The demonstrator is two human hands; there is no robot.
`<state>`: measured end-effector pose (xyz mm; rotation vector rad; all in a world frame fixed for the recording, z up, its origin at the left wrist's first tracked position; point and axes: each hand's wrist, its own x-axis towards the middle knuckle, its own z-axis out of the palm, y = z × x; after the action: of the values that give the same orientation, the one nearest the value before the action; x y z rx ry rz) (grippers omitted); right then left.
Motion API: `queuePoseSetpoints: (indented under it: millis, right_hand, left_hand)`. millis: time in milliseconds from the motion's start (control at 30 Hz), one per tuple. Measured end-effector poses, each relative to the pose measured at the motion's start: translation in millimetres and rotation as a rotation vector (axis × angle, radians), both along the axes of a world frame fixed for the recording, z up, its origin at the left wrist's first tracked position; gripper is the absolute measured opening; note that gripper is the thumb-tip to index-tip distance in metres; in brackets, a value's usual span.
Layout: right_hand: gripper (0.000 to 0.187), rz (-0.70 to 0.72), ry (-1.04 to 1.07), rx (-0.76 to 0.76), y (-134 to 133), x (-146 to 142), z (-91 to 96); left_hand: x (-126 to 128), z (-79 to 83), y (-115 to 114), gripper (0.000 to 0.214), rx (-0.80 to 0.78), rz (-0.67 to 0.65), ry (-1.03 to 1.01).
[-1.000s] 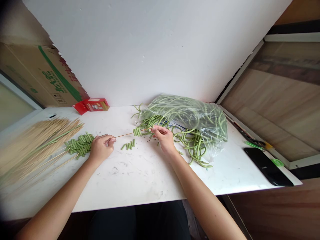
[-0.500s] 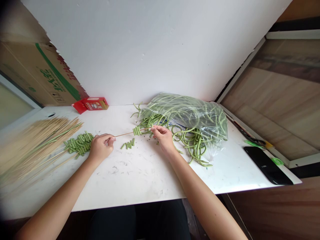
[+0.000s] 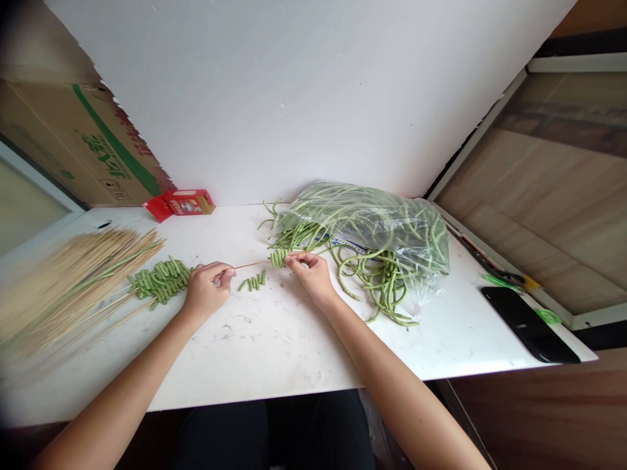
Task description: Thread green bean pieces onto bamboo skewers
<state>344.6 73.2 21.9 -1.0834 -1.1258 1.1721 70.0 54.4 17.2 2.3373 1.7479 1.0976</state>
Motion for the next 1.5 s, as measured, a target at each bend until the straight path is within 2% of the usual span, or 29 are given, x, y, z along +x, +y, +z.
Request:
queuePoseSetpoints:
  millis: [200,333,533,600,667,800,867,1000,1167,1233,1367,1500]
  right_hand:
    - [0.046,0.024,-0.023,0.005,1,3,5.3]
    - [0.049,0.012,-0.122,0.058,-1,4,6.9]
    - [0.024,0.113,-0.609,0.288,-10,-7,8.6]
    - [0.022,0.152,-0.772,0.332,-12,-15,10.4]
    - [0.029,0.185,-0.912,0.353,-14,-22,12.3]
    - [0.055,0.260,-1.086,0.351,-12,-31,15.6]
    - [0.055,0.314,-1.119,0.366,-9,-32,17.3]
    - [0.042,0.397,-1.100,0.419,-2,-26,20.2]
    - [0.019,0.391,-1.059,0.450,1,-22,22.3]
    - [0.020,0.371,-1.058,0.415,1,-25,23.4]
    - [0.033,0.329,-1.077,0.275,-4,-37,26.2]
    - [0.031,0.269,-1.083,0.209,-9,-45,25.6]
  left_hand:
    - [-2,-0.2,2,0.020,0.016,0.010,-0.042]
    - [-7,2.6,5,0.022,0.014,0.075,-0.124]
    - [-11,4.5,8,0.023,0.012,0.111,-0.173]
    - [-11,4.7,9,0.023,0.007,0.099,-0.180]
    - [-12,5.2,9,0.023,0.000,0.090,-0.188]
    - [-14,6.6,9,0.023,0.000,0.097,-0.200]
    - [-16,7.3,9,0.023,0.001,0.102,-0.205]
    - [-18,8.0,10,0.023,0.003,0.110,-0.209]
    - [-17,9.0,10,0.024,-0.007,0.111,-0.214]
    - [-17,9.6,10,0.025,-0.005,0.108,-0.219]
    - [-18,9.8,9,0.025,-0.003,0.120,-0.214]
    - [-20,7.2,11,0.024,0.011,0.117,-0.214]
